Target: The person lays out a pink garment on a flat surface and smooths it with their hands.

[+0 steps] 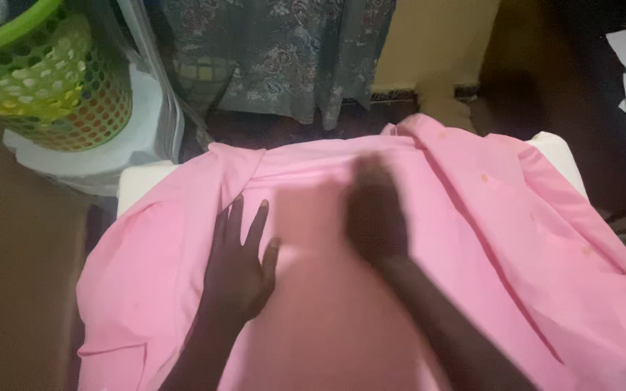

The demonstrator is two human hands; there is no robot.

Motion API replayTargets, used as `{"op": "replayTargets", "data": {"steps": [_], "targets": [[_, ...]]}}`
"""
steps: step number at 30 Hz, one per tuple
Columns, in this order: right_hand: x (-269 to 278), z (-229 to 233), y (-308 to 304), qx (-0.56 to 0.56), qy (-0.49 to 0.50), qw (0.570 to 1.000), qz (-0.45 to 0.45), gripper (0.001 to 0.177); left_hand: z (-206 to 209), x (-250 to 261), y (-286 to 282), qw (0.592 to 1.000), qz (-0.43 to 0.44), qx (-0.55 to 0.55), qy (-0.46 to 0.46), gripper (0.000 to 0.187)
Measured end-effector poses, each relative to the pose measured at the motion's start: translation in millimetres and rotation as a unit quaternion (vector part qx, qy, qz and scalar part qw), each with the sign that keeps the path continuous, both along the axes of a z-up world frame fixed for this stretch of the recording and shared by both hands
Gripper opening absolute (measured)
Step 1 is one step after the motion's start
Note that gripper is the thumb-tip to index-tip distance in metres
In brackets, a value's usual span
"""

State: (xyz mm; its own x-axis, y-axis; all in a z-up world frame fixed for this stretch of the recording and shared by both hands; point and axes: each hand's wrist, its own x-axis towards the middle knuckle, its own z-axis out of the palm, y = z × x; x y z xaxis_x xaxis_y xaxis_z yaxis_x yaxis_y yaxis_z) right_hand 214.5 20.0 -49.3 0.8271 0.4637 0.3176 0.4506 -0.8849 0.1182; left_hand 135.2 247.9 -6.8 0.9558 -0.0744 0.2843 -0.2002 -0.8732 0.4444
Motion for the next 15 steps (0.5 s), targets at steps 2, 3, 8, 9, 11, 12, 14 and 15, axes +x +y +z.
{"op": "replayTargets", "data": {"steps": [2, 3, 8, 9, 11, 12, 14, 15], "targets": [[-24.8, 5.1, 37.1, -0.032, 0.027, 0.996, 0.080, 0.060, 0.1, -1.1, 1.5, 1.000, -0.004, 0.006, -0.005, 0.055], [-29.0, 11.0, 42.8, 0.025, 0.066, 0.991, 0.117, 0.060, 0.8, -2.3, 1.5, 1.000, -0.003, 0.011, -0.006, 0.054], [3.6, 22.2, 13.9, 0.059, 0.112, 0.989, 0.076, 0.063, -1.6, 0.7, -0.5, 0.999, -0.004, 0.031, -0.030, 0.057], [17.9, 23.5, -1.3, 0.013, 0.089, 0.996, 0.026, 0.058, -2.3, 2.3, -0.1, 0.999, -0.001, 0.031, -0.024, 0.058], [23.4, 25.5, -32.3, -0.005, 0.066, 0.997, -0.050, 0.058, -2.8, -3.9, -2.1, 1.000, 0.000, 0.026, -0.007, 0.059], [29.3, 28.3, -41.7, 0.025, 0.054, 0.996, -0.070, 0.061, -2.4, -2.9, -2.9, 1.000, 0.005, 0.022, -0.008, 0.059], [28.1, 31.0, -41.0, 0.045, 0.032, 0.996, -0.066, 0.065, -1.0, 0.7, -3.2, 1.000, 0.010, 0.024, -0.015, 0.059], [14.8, 29.5, -31.3, 0.035, 0.021, 0.998, -0.043, 0.065, -0.9, 4.5, -3.3, 0.999, 0.010, 0.030, -0.022, 0.059]]}}
